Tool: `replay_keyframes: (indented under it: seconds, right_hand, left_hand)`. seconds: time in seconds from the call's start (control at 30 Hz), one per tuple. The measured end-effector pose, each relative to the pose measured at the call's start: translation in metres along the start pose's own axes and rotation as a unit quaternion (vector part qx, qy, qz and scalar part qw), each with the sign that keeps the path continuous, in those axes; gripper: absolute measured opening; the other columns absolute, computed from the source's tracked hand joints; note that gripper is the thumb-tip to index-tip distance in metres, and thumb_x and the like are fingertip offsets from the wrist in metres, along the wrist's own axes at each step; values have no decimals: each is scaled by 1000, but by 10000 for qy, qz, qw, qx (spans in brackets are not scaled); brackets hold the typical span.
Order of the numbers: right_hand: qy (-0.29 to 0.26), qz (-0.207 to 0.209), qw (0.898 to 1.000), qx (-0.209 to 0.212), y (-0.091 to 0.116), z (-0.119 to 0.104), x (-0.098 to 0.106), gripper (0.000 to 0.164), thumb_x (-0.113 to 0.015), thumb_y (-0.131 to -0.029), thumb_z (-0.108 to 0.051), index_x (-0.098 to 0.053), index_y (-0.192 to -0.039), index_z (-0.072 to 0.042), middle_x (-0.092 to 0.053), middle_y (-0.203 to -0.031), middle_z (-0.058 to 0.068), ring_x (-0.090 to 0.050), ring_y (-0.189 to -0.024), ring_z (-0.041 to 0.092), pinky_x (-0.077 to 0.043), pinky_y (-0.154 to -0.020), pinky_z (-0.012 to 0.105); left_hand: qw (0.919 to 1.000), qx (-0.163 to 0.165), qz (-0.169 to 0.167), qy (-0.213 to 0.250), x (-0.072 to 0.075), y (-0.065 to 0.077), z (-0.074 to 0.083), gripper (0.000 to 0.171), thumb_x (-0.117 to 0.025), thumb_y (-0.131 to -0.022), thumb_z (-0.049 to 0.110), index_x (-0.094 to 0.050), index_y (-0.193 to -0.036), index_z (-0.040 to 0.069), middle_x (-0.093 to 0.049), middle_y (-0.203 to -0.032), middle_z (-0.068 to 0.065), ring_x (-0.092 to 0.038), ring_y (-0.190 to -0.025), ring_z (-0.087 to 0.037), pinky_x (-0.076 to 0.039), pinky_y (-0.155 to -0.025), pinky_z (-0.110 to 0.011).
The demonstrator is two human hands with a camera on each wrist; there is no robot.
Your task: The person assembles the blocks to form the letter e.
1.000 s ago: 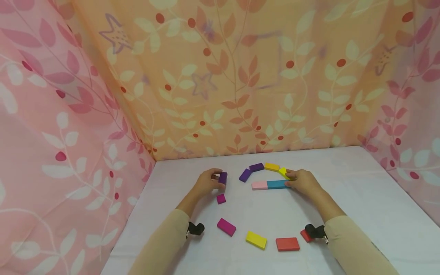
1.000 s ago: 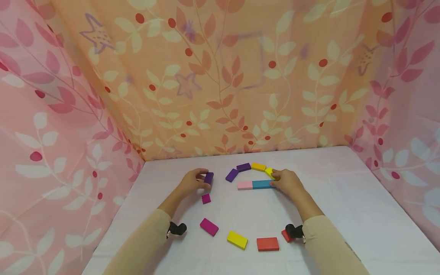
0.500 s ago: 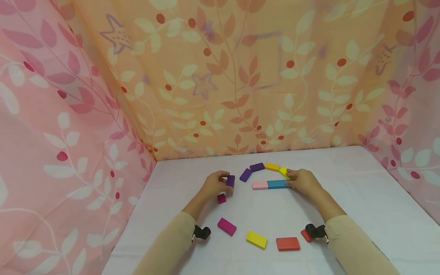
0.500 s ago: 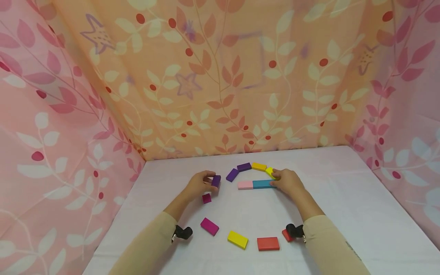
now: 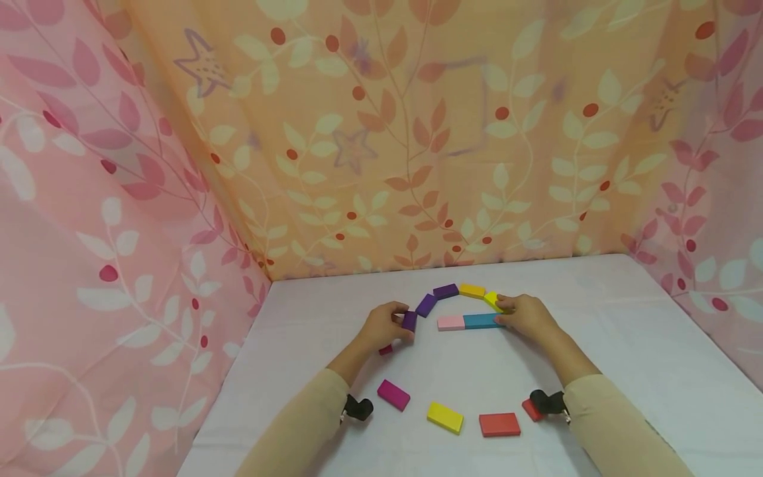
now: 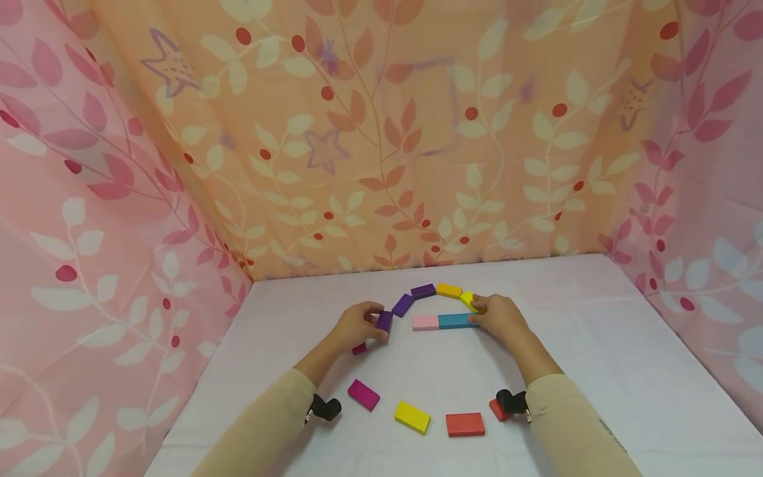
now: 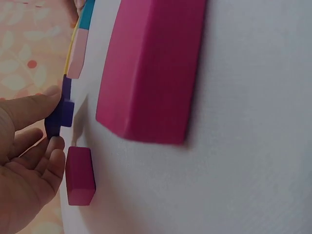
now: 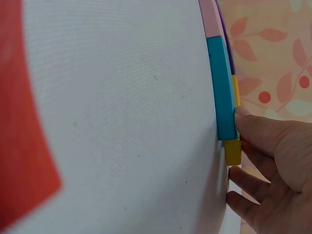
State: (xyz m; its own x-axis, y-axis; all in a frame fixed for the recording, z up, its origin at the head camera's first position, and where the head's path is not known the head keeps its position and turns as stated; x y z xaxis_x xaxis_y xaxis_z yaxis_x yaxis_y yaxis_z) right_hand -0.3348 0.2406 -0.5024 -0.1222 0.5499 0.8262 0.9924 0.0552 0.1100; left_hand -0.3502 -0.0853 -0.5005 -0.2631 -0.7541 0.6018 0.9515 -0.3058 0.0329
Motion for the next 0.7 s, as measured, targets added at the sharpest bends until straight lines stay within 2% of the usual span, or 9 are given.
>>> replay_keyframes:
  seconds: [0.27,0.7]
  right_hand:
    - [30,88,9999,57,0,1,-1,55,-77,-93,-30,-61,-140,-5,-51,-152,16,-40,-140,51,-31,-112,68]
    - [17,58,10000,66,-2,2,0,56,-76,-94,-31,-60,-141,-5,-50,-153,14,-38,-142,50,-30,-113,68]
  left_hand:
    - [9999,114,53,-98,-6,2,6,66,-92,-75,10,-64,-135,5,-70,-121,-8,-65,-105,-20,-54,-94,-40]
    - [9998,215,5,33,-17,-1,3,68,-93,-73,8,-63,-134,4,-72,-115,-9,-67,-103,-19,-55,-90,-36]
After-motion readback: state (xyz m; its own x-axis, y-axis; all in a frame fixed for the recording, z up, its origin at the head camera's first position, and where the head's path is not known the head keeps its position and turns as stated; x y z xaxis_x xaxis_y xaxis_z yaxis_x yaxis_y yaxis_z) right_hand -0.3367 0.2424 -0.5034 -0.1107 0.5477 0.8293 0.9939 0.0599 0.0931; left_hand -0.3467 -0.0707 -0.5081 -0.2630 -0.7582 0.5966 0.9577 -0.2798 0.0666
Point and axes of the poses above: each hand's wrist, its own y-axis away from the middle knuckle, its own x-axis out of the back of the hand, z = x × y, the point moved 6 cm from there along -y, towards the middle knuckle
